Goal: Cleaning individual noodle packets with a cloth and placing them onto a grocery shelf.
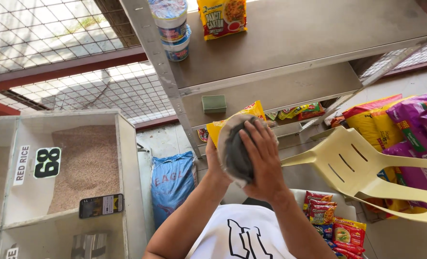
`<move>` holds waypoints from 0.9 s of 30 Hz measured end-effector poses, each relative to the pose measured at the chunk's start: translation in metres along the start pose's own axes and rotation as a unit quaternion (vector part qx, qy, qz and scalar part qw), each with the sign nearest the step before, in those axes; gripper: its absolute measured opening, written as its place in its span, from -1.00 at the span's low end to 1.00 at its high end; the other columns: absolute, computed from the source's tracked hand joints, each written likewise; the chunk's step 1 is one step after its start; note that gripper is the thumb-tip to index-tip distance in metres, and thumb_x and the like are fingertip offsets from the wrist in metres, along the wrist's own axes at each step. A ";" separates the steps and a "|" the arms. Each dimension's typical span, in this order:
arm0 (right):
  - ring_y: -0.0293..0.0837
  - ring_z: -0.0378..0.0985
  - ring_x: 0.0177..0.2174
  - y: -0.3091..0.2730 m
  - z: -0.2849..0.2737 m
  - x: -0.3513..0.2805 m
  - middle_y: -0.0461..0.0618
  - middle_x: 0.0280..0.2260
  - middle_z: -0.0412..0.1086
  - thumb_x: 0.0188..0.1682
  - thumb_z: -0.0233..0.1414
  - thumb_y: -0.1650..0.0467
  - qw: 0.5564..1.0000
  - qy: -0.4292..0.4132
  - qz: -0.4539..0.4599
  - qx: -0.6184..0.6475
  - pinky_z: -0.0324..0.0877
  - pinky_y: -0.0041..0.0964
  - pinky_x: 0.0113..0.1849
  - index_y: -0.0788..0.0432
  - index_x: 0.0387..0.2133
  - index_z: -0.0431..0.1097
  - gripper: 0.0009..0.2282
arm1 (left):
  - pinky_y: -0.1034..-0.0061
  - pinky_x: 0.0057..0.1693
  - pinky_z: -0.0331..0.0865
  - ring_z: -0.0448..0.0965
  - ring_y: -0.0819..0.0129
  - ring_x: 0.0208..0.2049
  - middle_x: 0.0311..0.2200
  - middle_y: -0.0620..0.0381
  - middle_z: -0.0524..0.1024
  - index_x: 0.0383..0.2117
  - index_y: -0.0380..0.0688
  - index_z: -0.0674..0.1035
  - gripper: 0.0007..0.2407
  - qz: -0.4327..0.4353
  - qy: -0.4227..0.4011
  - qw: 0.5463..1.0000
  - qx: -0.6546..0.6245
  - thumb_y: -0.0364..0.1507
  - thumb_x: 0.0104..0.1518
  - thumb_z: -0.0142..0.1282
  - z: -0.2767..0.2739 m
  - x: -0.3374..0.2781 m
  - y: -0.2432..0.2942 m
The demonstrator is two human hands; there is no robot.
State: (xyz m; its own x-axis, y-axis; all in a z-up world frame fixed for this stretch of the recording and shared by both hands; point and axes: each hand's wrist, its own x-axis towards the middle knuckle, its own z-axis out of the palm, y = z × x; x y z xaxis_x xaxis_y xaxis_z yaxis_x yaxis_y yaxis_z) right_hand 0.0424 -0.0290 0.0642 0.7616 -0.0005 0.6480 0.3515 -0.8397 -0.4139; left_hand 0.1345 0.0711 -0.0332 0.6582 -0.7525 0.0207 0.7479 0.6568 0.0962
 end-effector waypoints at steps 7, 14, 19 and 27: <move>0.29 0.07 0.42 0.039 0.014 0.004 0.20 0.39 0.14 0.02 0.03 0.37 0.994 -0.010 0.100 0.044 -0.01 0.20 0.39 0.19 0.33 0.22 -0.45 | 0.19 0.25 0.40 0.46 -0.01 0.26 0.29 -0.16 0.42 0.42 -0.21 0.34 -0.45 -0.010 -0.174 0.979 -0.106 -0.02 0.57 -0.36 -0.029 0.001 -0.003; 0.24 0.08 0.36 0.037 0.003 0.032 0.13 0.32 0.17 -0.17 -0.02 0.28 0.967 -0.131 -0.162 0.148 -0.13 0.27 0.35 0.10 0.24 0.30 -0.40 | 0.19 0.39 0.34 0.51 0.15 0.18 0.20 0.01 0.47 0.30 -0.15 0.36 -0.53 0.135 0.056 0.989 0.027 -0.09 0.44 -0.28 -0.023 0.007 0.023; 0.20 0.07 0.44 0.066 -0.002 0.043 0.07 0.39 0.18 -0.01 -0.02 0.35 0.987 -0.120 -0.060 0.093 -0.09 0.18 0.43 0.11 0.32 0.26 -0.46 | 0.15 0.36 0.28 0.44 0.12 0.25 0.24 0.02 0.42 0.29 -0.09 0.37 -0.52 0.137 -0.108 0.985 0.002 -0.05 0.42 -0.27 0.027 -0.005 0.008; 0.19 0.08 0.38 0.065 -0.003 0.048 0.07 0.34 0.17 -0.21 0.02 0.29 0.944 -0.185 -0.238 0.136 -0.12 0.24 0.37 0.06 0.28 0.30 -0.36 | 0.19 0.40 0.31 0.42 0.13 0.29 0.28 0.00 0.42 0.35 -0.14 0.35 -0.48 0.219 -0.066 0.973 0.022 -0.04 0.47 -0.32 0.020 -0.010 0.000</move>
